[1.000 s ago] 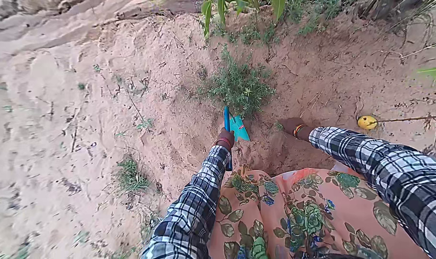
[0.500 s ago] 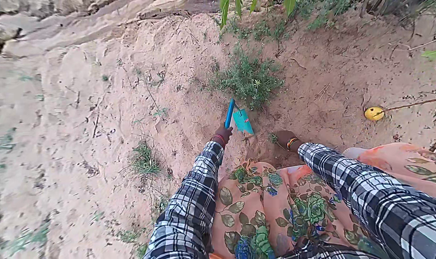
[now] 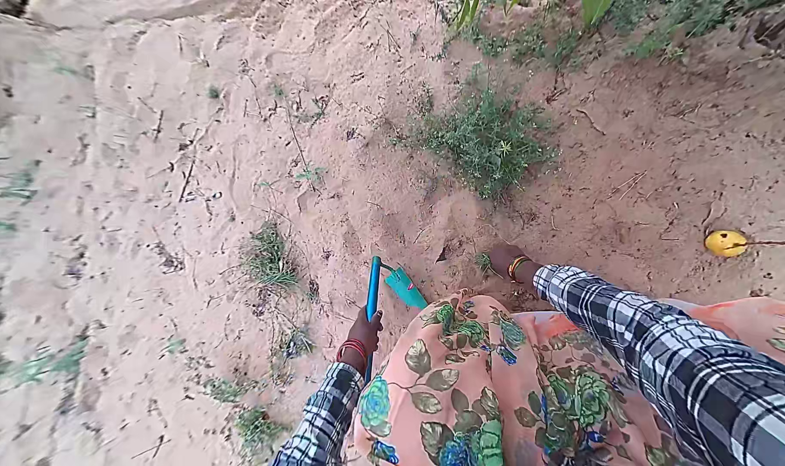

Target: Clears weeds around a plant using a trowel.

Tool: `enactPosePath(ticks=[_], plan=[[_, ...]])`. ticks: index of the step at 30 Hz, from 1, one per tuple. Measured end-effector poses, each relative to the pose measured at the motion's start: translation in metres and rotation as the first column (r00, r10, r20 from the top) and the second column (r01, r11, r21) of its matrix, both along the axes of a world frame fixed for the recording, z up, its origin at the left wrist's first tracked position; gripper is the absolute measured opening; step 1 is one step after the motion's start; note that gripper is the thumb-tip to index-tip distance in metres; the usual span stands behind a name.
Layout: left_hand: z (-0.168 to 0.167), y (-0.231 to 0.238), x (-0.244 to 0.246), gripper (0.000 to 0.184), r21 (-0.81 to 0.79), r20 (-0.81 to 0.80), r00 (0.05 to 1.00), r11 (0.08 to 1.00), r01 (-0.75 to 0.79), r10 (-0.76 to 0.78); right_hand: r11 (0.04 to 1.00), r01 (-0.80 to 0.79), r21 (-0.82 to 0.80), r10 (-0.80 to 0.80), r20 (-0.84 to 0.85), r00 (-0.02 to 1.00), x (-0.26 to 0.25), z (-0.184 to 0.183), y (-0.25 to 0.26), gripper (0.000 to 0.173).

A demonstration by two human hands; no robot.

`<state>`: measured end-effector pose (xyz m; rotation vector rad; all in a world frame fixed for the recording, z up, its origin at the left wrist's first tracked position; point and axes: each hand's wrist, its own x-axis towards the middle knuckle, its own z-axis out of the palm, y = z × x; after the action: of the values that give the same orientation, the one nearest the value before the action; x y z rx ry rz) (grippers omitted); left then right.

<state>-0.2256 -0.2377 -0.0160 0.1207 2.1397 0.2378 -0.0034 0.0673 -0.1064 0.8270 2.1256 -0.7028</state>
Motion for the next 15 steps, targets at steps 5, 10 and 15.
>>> enactPosePath(ticks=[5,10,15], plan=[[-0.002,0.04,-0.004,0.048,-0.073,0.014,0.993,0.991,0.115,-0.114,0.929,0.34,0.149,-0.328,-0.1,0.939,-0.048,-0.016,0.037,0.038],[-0.001,0.069,-0.009,0.049,-0.131,0.069,0.979,0.971,0.201,-0.193,0.872,0.462,0.16,-0.467,-0.011,0.884,-0.034,-0.016,0.063,0.033],[-0.003,0.066,-0.011,0.048,-0.127,0.065,0.977,0.97,0.209,-0.202,0.955,0.279,0.097,-0.278,-0.024,0.96,-0.009,-0.022,0.045,0.026]])
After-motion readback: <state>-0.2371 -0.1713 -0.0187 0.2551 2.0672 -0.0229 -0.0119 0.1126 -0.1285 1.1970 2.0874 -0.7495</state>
